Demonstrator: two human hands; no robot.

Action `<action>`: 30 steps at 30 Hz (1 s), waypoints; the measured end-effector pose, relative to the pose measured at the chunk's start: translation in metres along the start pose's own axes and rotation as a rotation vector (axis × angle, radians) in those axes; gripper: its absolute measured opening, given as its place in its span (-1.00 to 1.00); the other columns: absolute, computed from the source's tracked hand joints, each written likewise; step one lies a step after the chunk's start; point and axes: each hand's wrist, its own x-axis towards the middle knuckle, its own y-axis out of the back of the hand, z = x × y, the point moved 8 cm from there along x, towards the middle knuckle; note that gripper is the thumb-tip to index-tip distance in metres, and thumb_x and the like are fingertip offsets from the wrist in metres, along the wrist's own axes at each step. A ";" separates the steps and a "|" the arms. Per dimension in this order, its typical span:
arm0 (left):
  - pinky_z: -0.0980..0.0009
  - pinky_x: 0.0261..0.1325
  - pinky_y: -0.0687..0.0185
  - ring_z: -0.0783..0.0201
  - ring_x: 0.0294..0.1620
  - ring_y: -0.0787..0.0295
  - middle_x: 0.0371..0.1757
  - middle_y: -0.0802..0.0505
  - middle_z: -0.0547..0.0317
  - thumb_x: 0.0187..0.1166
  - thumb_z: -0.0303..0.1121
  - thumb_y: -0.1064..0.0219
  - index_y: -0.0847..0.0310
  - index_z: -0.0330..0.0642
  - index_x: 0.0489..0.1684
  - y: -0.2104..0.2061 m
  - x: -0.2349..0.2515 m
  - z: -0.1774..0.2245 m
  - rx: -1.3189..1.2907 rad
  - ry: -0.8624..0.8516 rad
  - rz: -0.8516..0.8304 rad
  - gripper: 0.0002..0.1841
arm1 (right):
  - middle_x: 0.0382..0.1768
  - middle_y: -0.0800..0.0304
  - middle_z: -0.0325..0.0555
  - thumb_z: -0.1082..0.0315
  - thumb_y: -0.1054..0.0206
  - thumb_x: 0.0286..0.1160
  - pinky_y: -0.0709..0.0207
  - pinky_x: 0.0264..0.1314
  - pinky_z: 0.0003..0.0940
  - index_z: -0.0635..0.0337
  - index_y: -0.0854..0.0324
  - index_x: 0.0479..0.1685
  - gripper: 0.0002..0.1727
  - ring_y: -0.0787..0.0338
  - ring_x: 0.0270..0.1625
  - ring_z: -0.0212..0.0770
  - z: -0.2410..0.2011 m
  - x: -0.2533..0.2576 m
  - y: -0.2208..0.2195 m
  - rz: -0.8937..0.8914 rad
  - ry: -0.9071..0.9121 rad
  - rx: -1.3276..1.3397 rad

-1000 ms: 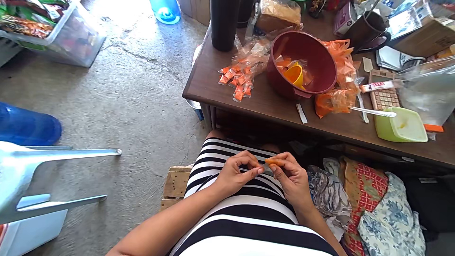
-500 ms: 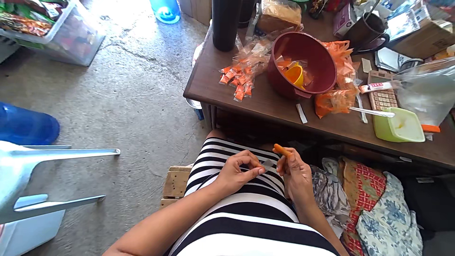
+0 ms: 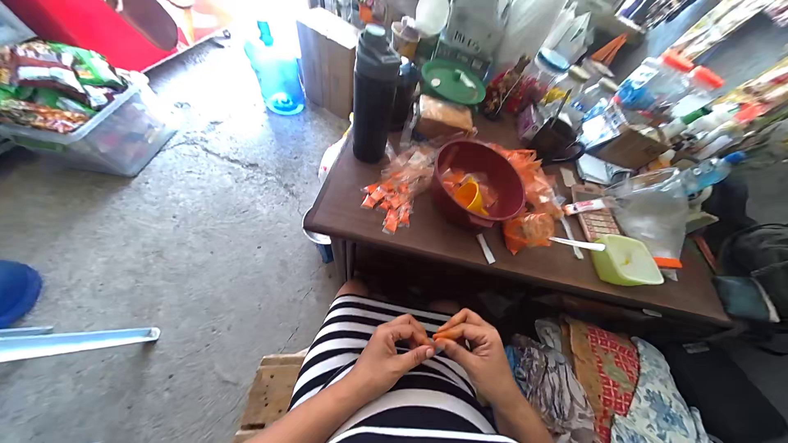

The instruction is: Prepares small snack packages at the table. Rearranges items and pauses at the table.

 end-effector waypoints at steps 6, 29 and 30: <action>0.64 0.10 -0.63 0.60 -0.04 -0.72 -0.18 -0.84 0.33 0.45 -0.37 -0.51 -0.81 -0.23 -0.39 -0.003 -0.001 -0.002 0.007 0.021 -0.014 -0.88 | -0.28 -0.77 -0.37 0.27 -0.66 0.23 -0.53 -0.28 -0.79 0.09 -0.83 -0.47 -0.86 -0.64 -0.30 -0.65 0.005 -0.005 0.001 0.086 -0.038 0.001; 0.63 0.09 -0.64 0.56 -0.06 -0.72 -0.16 -0.83 0.18 0.50 -0.39 -0.50 -0.80 -0.36 -0.34 -0.008 -0.011 0.006 0.112 -0.028 -0.033 -0.84 | -0.33 -0.78 -0.37 0.22 -0.44 0.56 -0.62 -0.20 -0.76 0.16 -0.82 -0.28 -0.80 -0.69 -0.29 -0.65 0.006 -0.024 0.001 -0.042 0.048 -0.112; 0.63 0.09 -0.64 0.56 -0.05 -0.72 -0.16 -0.83 0.19 0.50 -0.40 -0.50 -0.80 -0.36 -0.34 -0.008 -0.010 0.007 0.109 -0.031 -0.032 -0.84 | -0.30 -0.79 -0.35 0.25 -0.39 0.61 -0.63 -0.21 -0.75 0.17 -0.82 -0.25 -0.80 -0.70 -0.30 -0.65 0.006 -0.024 0.000 -0.075 0.050 -0.090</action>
